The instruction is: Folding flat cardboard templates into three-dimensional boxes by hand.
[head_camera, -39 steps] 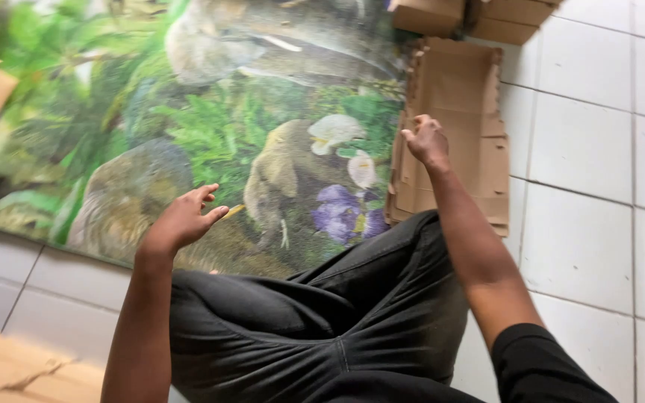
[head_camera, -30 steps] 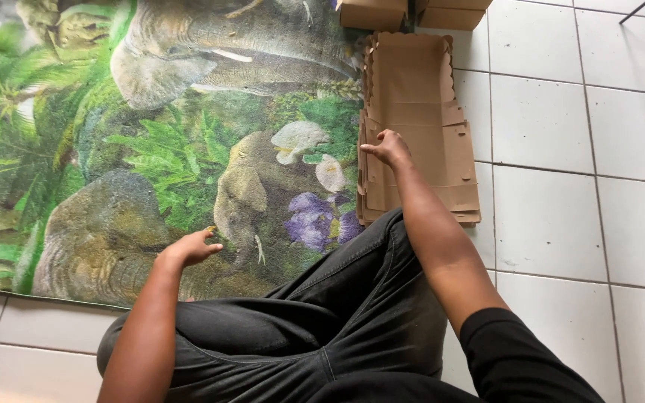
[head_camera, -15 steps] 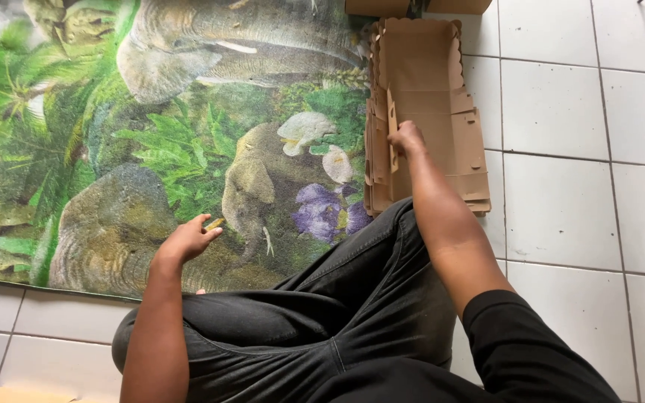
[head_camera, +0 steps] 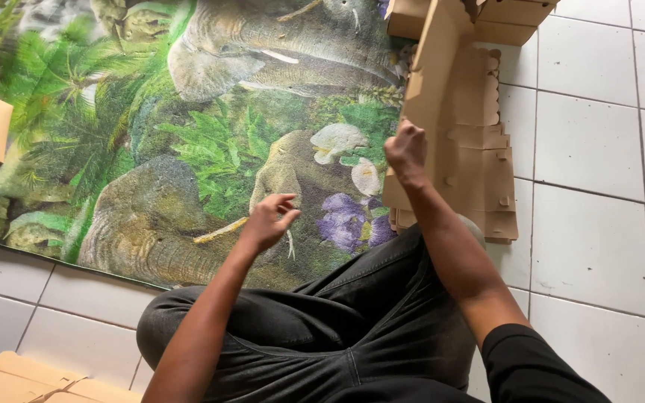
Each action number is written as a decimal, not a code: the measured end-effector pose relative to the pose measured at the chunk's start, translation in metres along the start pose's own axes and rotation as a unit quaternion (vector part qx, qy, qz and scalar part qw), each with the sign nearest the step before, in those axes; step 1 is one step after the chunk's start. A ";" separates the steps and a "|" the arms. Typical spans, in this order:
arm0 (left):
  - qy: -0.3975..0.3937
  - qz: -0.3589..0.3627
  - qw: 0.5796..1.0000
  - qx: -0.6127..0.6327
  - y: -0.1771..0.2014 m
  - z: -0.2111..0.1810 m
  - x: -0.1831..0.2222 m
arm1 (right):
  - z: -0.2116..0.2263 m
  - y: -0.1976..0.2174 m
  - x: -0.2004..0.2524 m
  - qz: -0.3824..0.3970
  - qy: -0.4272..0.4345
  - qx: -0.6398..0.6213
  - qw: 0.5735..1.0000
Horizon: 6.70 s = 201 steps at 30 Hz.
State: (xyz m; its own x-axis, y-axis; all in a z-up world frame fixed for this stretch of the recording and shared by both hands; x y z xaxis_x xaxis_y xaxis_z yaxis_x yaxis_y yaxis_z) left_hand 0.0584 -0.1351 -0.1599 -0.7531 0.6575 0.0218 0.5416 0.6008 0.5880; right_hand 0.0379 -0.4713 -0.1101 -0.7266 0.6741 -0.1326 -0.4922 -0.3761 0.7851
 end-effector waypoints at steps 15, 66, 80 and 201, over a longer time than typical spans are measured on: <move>0.266 -0.246 0.917 0.167 -0.034 0.014 0.015 | 0.117 -0.102 0.108 0.221 0.033 -0.181 0.958; 0.142 0.086 0.936 -0.310 -0.071 0.176 0.000 | 0.003 -0.169 0.089 0.354 0.381 0.191 0.833; 0.237 -0.052 0.931 -0.271 -0.013 0.188 -0.015 | 0.003 -0.170 0.059 0.376 0.229 0.108 0.891; 0.102 -0.057 0.935 -0.335 -0.017 -0.037 0.001 | 0.090 -0.108 0.054 0.289 0.134 -0.073 0.945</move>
State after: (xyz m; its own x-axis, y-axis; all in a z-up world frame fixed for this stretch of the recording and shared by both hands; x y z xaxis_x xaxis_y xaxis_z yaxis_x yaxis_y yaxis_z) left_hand 0.0348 -0.1613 -0.1397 -0.8841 0.4654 0.0422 0.1500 0.1972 0.9688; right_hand 0.0951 -0.3375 -0.1480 -0.9801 0.1513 0.1283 -0.0231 -0.7294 0.6837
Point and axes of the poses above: each hand's wrist, its own x-axis away from the middle knuckle, its own y-axis out of the back of the hand, z = x × y, the point moved 7 cm from there along -x, towards the middle knuckle, and after that the axes turned 5 degrees about -y, right-handed, at the moved point
